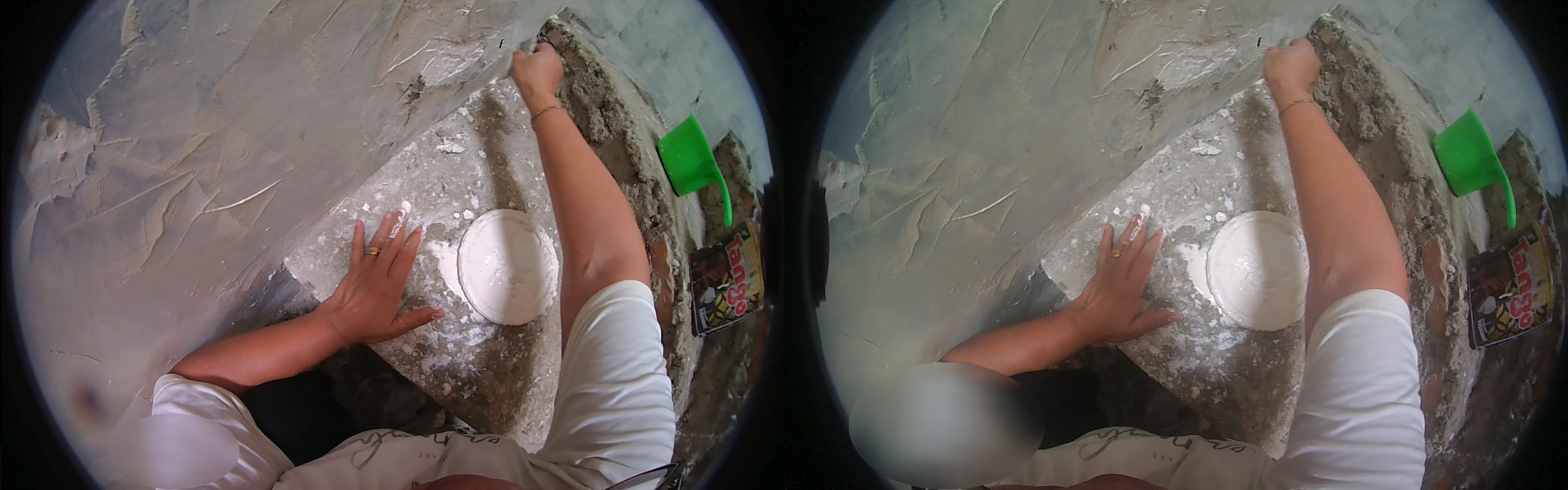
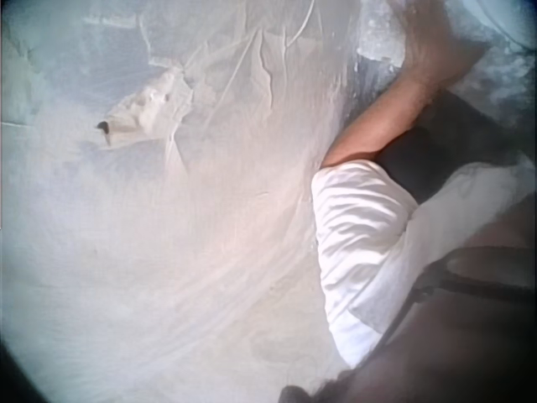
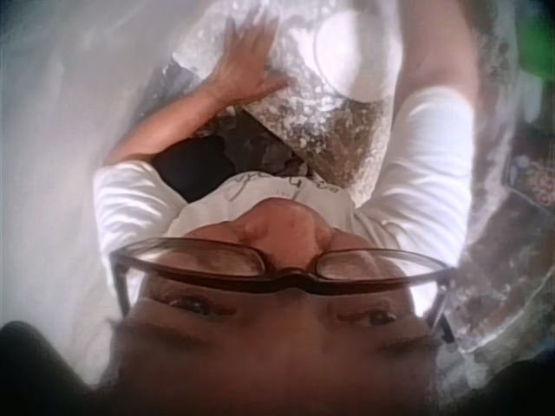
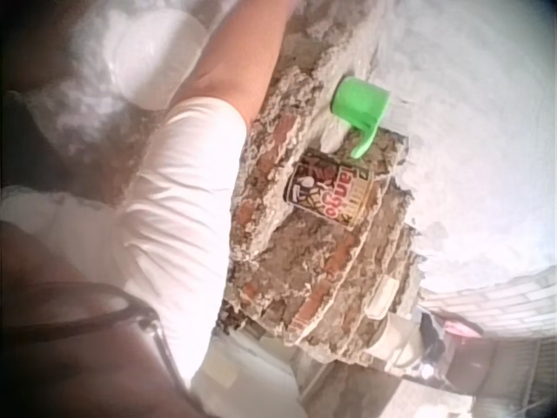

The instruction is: The person applies white plaster to a rough wall using a putty knife, repeatedly loading the tool from a white plate of plaster.

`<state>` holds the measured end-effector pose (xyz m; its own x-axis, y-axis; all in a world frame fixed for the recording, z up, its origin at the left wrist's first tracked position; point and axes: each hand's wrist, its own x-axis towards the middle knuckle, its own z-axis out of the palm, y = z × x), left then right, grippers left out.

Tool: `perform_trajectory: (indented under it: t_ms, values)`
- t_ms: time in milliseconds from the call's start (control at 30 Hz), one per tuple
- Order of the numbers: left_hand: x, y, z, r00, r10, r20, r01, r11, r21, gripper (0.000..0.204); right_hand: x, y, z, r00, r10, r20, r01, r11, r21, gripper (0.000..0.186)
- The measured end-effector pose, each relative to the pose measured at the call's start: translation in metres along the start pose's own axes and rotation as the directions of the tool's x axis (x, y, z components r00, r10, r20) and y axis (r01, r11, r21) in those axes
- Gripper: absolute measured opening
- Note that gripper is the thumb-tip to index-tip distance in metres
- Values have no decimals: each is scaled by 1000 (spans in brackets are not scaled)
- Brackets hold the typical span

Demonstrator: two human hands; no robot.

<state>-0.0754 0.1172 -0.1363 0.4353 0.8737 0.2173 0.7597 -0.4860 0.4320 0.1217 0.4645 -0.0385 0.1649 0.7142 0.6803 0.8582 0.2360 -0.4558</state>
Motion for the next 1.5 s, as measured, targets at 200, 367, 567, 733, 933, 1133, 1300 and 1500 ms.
perform_trajectory:
  t_ms: [200, 367, 567, 733, 933, 1133, 1300, 1500]
  values:
    - [2, 1, 0, 1000, 8, -2, -8, 1000, -21, 103, -4, -18, 7, 993, -104, 48, 90, 970, 227, 31]
    - [0, -1, 2, 1000, -13, 20, 13, 1000, -15, 102, 12, -20, -37, 994, -80, 73, 37, 886, 463, 37]
    - [2, 2, 1, 1000, -4, 4, 3, 999, 33, 103, 32, 3, -38, 992, 125, -18, -124, 991, 42, 39]
    - [2, 1, 0, 999, -20, 30, 20, 1000, 9, 105, 7, -9, 3, 998, 21, 52, -20, 1000, -21, 40]
    - [1, 0, 1, 999, -32, 21, 32, 999, 14, 105, 18, -44, -36, 990, -130, 60, 92, 900, 427, 33]
    - [-1, 1, 0, 1000, -22, 6, 22, 1000, 17, 105, 33, -18, -59, 995, 34, -95, -13, 978, 209, 27]
    - [3, 2, 0, 999, -20, 29, 19, 999, 26, 105, 17, 7, -2, 996, 15, -92, -9, 998, 69, 27]
    - [3, 2, 1, 999, -38, 38, 36, 999, 35, 105, -6, -32, -20, 985, -153, -74, 168, 938, 304, 22]
